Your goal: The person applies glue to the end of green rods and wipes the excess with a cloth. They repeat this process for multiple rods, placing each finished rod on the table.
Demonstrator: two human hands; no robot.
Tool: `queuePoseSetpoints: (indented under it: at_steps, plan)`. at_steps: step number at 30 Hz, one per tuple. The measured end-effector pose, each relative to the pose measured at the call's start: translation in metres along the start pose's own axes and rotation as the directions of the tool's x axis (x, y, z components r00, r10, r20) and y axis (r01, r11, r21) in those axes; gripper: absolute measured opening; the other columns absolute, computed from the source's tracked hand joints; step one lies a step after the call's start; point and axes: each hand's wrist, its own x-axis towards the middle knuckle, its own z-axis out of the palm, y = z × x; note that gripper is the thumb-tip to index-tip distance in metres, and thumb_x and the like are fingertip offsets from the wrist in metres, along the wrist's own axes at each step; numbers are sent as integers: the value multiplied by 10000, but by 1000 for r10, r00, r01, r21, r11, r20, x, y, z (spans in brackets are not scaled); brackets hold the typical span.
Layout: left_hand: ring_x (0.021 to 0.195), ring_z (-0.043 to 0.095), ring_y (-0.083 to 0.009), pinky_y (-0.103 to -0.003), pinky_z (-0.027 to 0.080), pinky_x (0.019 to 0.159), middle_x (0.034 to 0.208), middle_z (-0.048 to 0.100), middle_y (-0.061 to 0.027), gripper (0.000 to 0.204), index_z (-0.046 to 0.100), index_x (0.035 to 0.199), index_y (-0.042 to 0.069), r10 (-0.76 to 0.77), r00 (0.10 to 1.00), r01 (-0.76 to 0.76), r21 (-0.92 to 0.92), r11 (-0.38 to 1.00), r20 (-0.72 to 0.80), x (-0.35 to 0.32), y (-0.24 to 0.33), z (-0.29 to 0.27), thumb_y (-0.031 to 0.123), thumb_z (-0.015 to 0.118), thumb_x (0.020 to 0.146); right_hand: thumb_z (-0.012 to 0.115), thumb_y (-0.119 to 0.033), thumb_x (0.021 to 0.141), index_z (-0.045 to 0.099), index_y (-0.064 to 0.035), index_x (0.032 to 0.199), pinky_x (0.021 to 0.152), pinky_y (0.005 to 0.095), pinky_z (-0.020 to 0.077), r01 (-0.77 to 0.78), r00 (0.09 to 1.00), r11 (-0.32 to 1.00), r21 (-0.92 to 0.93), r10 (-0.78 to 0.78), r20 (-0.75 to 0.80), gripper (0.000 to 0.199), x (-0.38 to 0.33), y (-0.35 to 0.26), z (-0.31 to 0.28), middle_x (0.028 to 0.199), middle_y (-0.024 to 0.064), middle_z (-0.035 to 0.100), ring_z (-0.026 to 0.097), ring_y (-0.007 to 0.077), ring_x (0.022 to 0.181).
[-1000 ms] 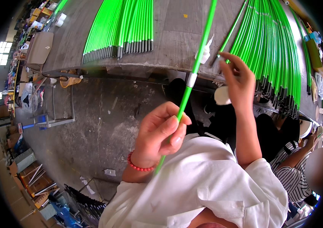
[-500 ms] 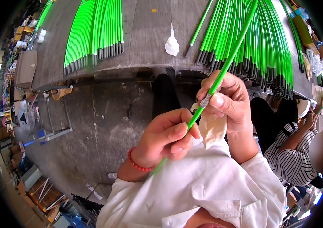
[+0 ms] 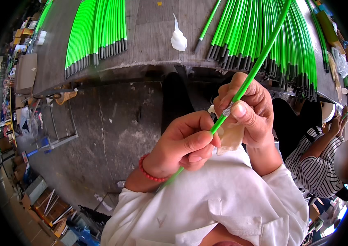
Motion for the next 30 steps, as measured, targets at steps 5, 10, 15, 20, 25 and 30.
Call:
queuePoseSetpoints:
  at_steps: [5,10,15,20,25,30]
  plan:
    - [430,292,-21,-191,207,381,558,407,27,181,496,862,22,185,975,-144,279,950,-125,2,-10,1,187,504,933,607,-155,867,483,-52,820,572,188,361,30,998,999,-39,-32,-52,167,-5,9,3,784,12,544,442,37,648]
    - [438,313,-5,-176,218,384,591,422,28,153,482,858,20,293,928,-183,402,897,-231,19,-17,-13,148,488,941,574,-139,895,491,-66,818,461,165,243,-109,964,990,-84,84,-251,135,1,14,-5,643,-65,447,335,-11,534]
    - [524,391,12,-145,301,432,766,521,-3,184,431,922,37,451,869,-289,533,796,-202,22,-5,-12,109,595,878,498,-289,941,525,-23,852,443,185,238,45,919,992,-114,-86,-385,282,9,10,-10,575,-58,354,298,21,490]
    - [706,486,-14,-158,399,600,862,573,-44,254,426,895,42,353,914,-130,684,718,-198,30,-10,-11,32,665,809,542,-273,920,543,-26,833,447,175,259,186,869,936,-300,-299,-394,262,6,4,-9,616,-47,439,331,20,501]
    - [719,489,-34,-174,407,627,841,557,-36,226,433,862,49,428,882,-258,556,790,-200,28,-2,-5,-13,643,808,654,-190,842,591,16,933,577,176,415,-33,959,884,-466,-103,-263,234,-2,-11,-13,824,15,586,516,36,659]
    - [724,469,-38,-181,396,648,869,543,-42,211,444,879,45,472,875,-301,637,710,-112,28,3,-5,-17,634,810,736,-117,749,617,50,897,676,220,452,-281,959,871,-402,266,-93,253,-15,-19,-28,836,41,618,547,72,764]
